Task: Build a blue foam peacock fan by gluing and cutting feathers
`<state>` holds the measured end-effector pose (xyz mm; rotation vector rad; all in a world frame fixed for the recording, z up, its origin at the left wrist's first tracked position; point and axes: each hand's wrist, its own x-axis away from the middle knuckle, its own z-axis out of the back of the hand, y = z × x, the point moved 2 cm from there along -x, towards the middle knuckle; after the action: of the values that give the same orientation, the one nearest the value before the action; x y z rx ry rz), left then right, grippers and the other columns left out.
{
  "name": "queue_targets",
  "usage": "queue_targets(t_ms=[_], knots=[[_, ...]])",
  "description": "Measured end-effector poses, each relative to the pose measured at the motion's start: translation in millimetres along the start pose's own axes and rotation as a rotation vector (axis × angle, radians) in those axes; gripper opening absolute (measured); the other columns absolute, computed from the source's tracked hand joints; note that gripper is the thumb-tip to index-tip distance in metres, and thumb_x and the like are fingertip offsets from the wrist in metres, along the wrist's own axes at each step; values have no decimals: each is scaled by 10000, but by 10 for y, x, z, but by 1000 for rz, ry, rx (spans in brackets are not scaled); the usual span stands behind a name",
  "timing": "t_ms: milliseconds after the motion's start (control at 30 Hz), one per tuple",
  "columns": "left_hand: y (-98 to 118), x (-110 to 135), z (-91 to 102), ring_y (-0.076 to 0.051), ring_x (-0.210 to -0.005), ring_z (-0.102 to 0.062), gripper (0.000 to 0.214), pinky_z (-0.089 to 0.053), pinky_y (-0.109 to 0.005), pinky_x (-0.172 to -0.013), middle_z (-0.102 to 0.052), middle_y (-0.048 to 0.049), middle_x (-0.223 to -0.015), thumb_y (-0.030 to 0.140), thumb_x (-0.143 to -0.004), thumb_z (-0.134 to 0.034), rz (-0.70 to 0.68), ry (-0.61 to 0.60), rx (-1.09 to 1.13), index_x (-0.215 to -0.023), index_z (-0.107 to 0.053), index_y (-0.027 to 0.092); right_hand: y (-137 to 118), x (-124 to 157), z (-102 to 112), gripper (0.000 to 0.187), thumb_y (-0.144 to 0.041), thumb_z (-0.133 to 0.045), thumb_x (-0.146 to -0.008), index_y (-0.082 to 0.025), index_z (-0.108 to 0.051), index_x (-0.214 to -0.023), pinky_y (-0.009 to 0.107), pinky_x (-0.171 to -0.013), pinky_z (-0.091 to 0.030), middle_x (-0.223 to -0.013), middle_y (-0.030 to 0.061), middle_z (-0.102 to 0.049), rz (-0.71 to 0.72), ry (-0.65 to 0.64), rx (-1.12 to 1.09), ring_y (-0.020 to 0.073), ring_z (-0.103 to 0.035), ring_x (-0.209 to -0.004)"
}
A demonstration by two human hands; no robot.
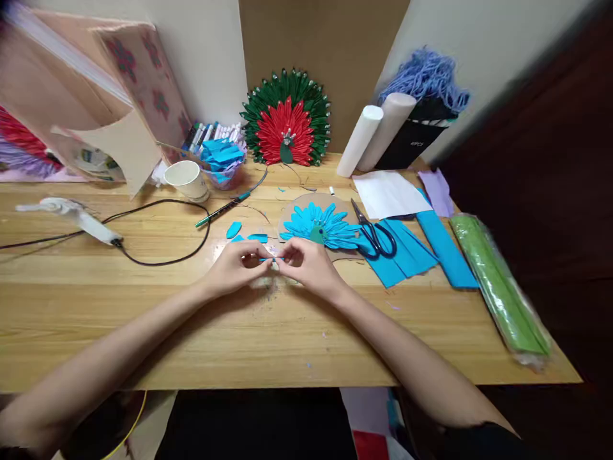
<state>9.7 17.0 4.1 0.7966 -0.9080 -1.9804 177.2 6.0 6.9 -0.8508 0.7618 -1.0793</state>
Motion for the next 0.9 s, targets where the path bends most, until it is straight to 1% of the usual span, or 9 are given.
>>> queue_targets(t_ms=[167, 267, 367, 500, 567, 633, 700, 767, 900], knots=[[15, 17, -5, -98, -591, -503, 122, -368, -200, -528, -609, -20, -658, 223, -761, -573, -38, 20, -44, -743, -665, 143, 27, -15, -13, 140, -288, -635, -705, -155, -592, -703, 239, -539, -419, -648, 14, -588, -91, -24, -28, 116, -509, -580], [-9, 9, 10, -98, -603, -521, 91, -387, -197, -535, -618, -17, -674, 191, -736, -582, -6, 27, -2, -731, -660, 145, 42, -25, 14, 124, -270, -636, -692, -152, -598, -698, 237, -524, -416, -634, 10, -585, -120, -26, -49, 112, -507, -566], [-45, -8, 46, -78, -553, -491, 81, -382, -189, -514, -598, 3, -639, 168, -712, -588, 60, 50, 45, -718, -664, 140, 61, -45, 84, 92, -238, -625, -690, -151, -597, -685, 240, -510, -414, -631, 11, -586, -129, 10, -52, 108, -503, -547], [-67, -22, 80, -63, -510, -443, 99, -366, -186, -490, -582, 10, -602, 186, -710, -592, 127, 67, 64, -705, -671, 127, 47, -57, 154, 96, -251, -624, -720, -162, -595, -742, 266, -592, -478, -737, 34, -625, -64, 99, -104, 136, -578, -653], [-57, -21, 71, -62, -505, -435, 117, -355, -185, -481, -583, 12, -599, 205, -721, -589, 138, 43, 80, -724, -679, 131, 18, -46, 123, 131, -270, -641, -730, -173, -597, -807, 285, -668, -503, -816, 40, -639, -11, 74, -150, 150, -606, -741], [-40, -16, 52, -61, -499, -430, 133, -338, -182, -469, -580, 16, -591, 220, -734, -582, 142, 12, 99, -742, -686, 138, -3, -31, 60, 144, -289, -642, -744, -180, -598, -828, 294, -708, -509, -832, 36, -638, 12, 17, -175, 150, -612, -767], [-30, -14, 35, -60, -495, -429, 140, -327, -181, -461, -582, 18, -588, 224, -739, -576, 147, -11, 107, -745, -690, 141, -3, -23, 5, 136, -302, -634, -757, -182, -584, -795, 295, -706, -507, -795, 26, -624, -3, -7, -197, 144, -606, -743], [-39, -18, 33, -59, -488, -434, 138, -333, -182, -460, -589, 18, -586, 218, -734, -575, 164, -15, 109, -737, -687, 138, 12, -27, -18, 153, -306, -641, -750, -185, -548, -760, 290, -686, -501, -761, 15, -603, -26, 9, -232, 138, -592, -716], [-92, -36, 67, -62, -478, -454, 132, -382, -192, -472, -609, 7, -589, 213, -724, -577, 208, 10, 100, -686, -662, 120, 58, -59, 7, 205, -297, -671, -717, -192, -496, -728, 275, -648, -481, -729, -1, -573, -68, 30, -268, 126, -564, -676]])
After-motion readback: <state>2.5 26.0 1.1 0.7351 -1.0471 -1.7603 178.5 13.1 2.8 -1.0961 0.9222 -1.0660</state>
